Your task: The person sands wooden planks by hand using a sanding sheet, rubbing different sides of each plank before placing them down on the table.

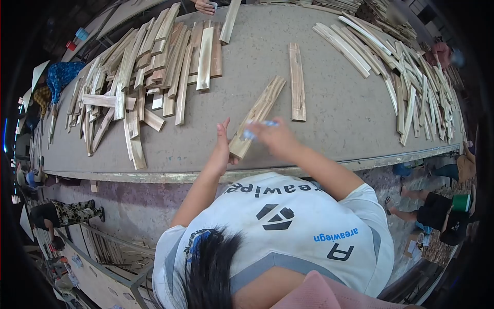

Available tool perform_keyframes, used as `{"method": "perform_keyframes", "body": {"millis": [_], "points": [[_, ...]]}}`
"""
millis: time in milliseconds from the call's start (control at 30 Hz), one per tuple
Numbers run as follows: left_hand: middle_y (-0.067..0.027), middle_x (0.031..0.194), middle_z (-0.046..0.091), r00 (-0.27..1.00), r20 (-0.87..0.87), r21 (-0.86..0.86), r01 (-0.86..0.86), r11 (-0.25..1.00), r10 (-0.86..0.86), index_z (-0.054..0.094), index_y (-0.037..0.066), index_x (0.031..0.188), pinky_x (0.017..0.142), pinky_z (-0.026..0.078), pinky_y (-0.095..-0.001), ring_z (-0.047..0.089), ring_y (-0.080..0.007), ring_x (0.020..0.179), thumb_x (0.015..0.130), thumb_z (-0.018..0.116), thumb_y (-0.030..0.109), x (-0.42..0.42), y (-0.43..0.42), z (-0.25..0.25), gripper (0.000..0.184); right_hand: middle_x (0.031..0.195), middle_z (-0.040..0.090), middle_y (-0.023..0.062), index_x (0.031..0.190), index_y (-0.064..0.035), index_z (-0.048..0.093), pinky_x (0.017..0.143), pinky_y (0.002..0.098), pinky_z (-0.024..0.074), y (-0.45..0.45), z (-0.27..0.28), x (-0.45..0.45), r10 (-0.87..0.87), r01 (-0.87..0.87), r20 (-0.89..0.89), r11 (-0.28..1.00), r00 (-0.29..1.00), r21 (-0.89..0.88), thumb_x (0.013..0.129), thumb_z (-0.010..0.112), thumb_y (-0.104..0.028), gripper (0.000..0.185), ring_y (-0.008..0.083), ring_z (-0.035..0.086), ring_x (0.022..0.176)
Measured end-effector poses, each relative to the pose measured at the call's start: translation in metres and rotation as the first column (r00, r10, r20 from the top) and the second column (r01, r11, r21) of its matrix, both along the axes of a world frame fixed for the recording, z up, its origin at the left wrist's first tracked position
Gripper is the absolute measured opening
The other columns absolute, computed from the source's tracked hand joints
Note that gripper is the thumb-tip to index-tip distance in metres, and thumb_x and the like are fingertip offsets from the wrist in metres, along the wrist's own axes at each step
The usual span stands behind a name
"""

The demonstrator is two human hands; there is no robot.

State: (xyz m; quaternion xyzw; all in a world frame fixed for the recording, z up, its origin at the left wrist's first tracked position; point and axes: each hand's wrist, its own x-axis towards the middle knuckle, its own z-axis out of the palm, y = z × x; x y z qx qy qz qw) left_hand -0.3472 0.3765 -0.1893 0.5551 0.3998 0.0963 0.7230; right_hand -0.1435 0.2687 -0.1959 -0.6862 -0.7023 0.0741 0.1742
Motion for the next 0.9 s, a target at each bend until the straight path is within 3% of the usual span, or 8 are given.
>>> {"method": "perform_keyframes", "body": {"millis": [67,233,300,400,467,567,633,900], "points": [[-0.0099,0.088,0.066,0.999,0.017,0.014,-0.041,0.999,0.041,0.010,0.021,0.162,0.043,0.032,-0.0201,0.051,-0.0096,0.054,0.083,0.007,0.091,0.004,-0.003,0.010,0.106,0.136,0.064,0.0103,0.149,-0.0152,0.045,0.102,0.0516,0.0392,-0.016,0.023,-0.037,0.363,-0.341,-0.123,0.925,0.924,0.168,0.082,0.054,0.008,0.071,0.0240,0.059,0.127],[-0.0081,0.084,0.064,0.998,0.054,0.065,-0.017,0.998,0.013,0.005,0.021,0.162,0.042,0.029,-0.0210,0.048,-0.0084,0.052,0.081,0.006,0.092,0.009,-0.008,0.007,0.108,0.130,0.067,0.0078,0.147,-0.0152,0.049,0.102,0.0484,0.0387,0.028,-0.021,0.032,-0.010,0.016,-0.052,0.992,0.999,0.125,0.090,0.051,-0.002,0.059,0.0239,0.064,0.120],[-0.0069,0.083,0.063,0.994,0.101,0.117,-0.042,0.992,0.030,0.002,0.020,0.162,0.041,0.029,-0.0216,0.048,-0.0077,0.052,0.087,0.014,0.089,0.009,-0.006,0.006,0.103,0.135,0.064,0.0073,0.146,-0.0162,0.050,0.101,0.0498,0.0383,0.027,-0.021,-0.002,0.147,-0.141,-0.355,0.989,0.923,0.043,0.095,0.046,-0.008,0.052,0.0226,0.062,0.123],[-0.0035,0.080,0.059,1.000,0.021,0.136,0.007,0.991,-0.010,-0.003,0.019,0.162,0.044,0.035,-0.0228,0.048,-0.0077,0.056,0.101,0.056,0.048,0.008,-0.004,0.023,0.090,0.142,0.059,0.0072,0.151,-0.0192,0.044,0.102,0.0510,0.0374,0.021,-0.012,-0.013,0.306,-0.314,0.070,0.931,0.950,0.185,0.099,0.043,-0.014,0.052,0.0215,0.057,0.130],[-0.0035,0.083,0.058,0.990,-0.066,0.323,0.141,0.936,-0.126,-0.005,0.020,0.162,0.055,0.042,-0.0242,0.047,-0.0093,0.062,0.087,0.072,0.010,0.004,-0.018,0.048,0.108,0.144,0.058,0.0071,0.152,-0.0202,0.041,0.102,0.0511,0.0371,0.021,-0.011,0.014,0.154,-0.170,0.125,0.978,0.980,0.122,0.100,0.043,-0.015,0.053,0.0214,0.055,0.132],[-0.0124,0.087,0.064,0.962,-0.133,0.485,0.272,0.831,-0.238,-0.001,0.019,0.163,0.063,0.048,-0.0341,0.058,-0.0225,0.069,0.075,0.077,-0.001,0.000,-0.019,0.060,0.119,0.146,0.055,0.0096,0.157,-0.0238,0.032,0.103,0.0512,0.0363,0.026,-0.003,0.048,-0.050,0.039,-0.147,0.996,0.988,-0.076,0.098,0.041,-0.007,0.062,0.0246,0.054,0.133],[-0.0152,0.097,0.066,0.871,-0.452,0.784,0.491,0.379,-0.194,0.011,0.020,0.163,0.074,0.049,-0.0409,0.062,-0.0332,0.079,0.072,0.078,-0.005,-0.012,-0.019,0.070,0.115,0.145,0.056,0.0101,0.159,-0.0249,0.027,0.103,0.0511,0.0354,0.031,-0.009,0.032,0.074,-0.061,-0.047,0.969,0.996,0.240,0.098,0.043,-0.006,0.066,0.0259,0.056,0.130],[-0.0220,0.111,0.064,0.837,-0.546,0.830,0.547,0.110,-0.045,0.022,0.014,0.160,0.086,0.049,-0.0433,0.062,-0.0359,0.099,0.073,0.083,0.007,-0.035,0.035,0.098,0.107,0.139,0.062,0.0036,0.161,-0.0275,0.019,0.104,0.0515,0.0334,0.070,0.042,0.021,0.338,-0.343,-0.156,0.939,0.928,-0.003,0.094,0.061,-0.019,0.079,0.0237,0.061,0.122]]}}
